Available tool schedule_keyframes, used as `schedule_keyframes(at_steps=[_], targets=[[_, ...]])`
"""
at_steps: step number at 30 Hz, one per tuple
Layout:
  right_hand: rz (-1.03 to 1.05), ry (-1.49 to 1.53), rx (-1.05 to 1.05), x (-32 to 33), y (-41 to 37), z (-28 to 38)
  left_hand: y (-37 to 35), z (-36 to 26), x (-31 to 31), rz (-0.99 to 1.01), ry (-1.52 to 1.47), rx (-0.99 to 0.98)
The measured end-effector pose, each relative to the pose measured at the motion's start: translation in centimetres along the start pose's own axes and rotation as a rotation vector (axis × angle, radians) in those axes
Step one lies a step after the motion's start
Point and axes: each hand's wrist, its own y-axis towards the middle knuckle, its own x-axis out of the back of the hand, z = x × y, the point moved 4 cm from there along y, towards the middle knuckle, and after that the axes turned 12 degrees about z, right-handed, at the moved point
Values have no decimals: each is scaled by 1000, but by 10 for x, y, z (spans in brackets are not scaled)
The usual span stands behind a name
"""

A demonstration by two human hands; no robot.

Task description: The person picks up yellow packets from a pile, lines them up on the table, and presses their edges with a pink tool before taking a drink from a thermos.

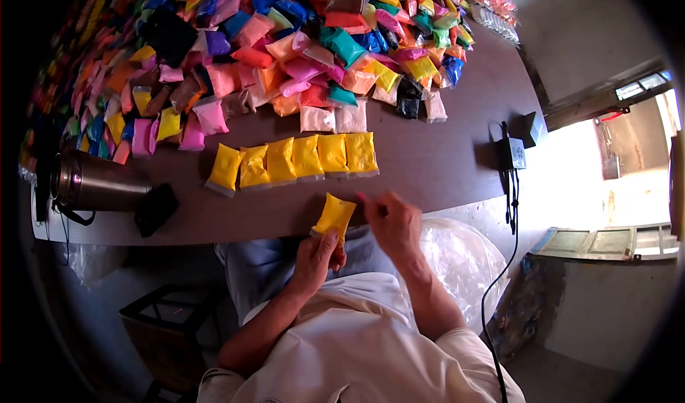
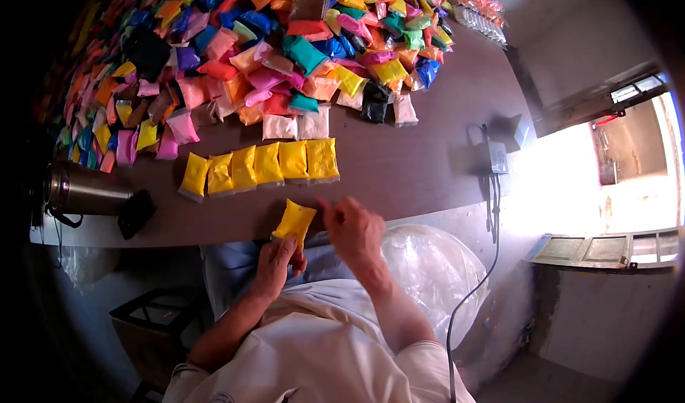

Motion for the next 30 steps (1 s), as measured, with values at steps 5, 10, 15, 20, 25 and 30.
schedule_keyframes(at_steps=[5,10,15,20,25,30], targets=[[130,102,-9,22,-8,15,-5,10,1,-13,-56,42],[184,31,205,3,-13,41,-4,6,-1,10,-68,31],[185,-52,163,-2,-5,32,-3,5,-2,31,-77,43],[125,-32,30,0,2,18,-2,0,-3,21,35,20],[161,37,66,9,-4,26,-8,9,-1,-2,5,28],[-6,24,256,17,-7,44,-8,10,-3,3,-37,18]])
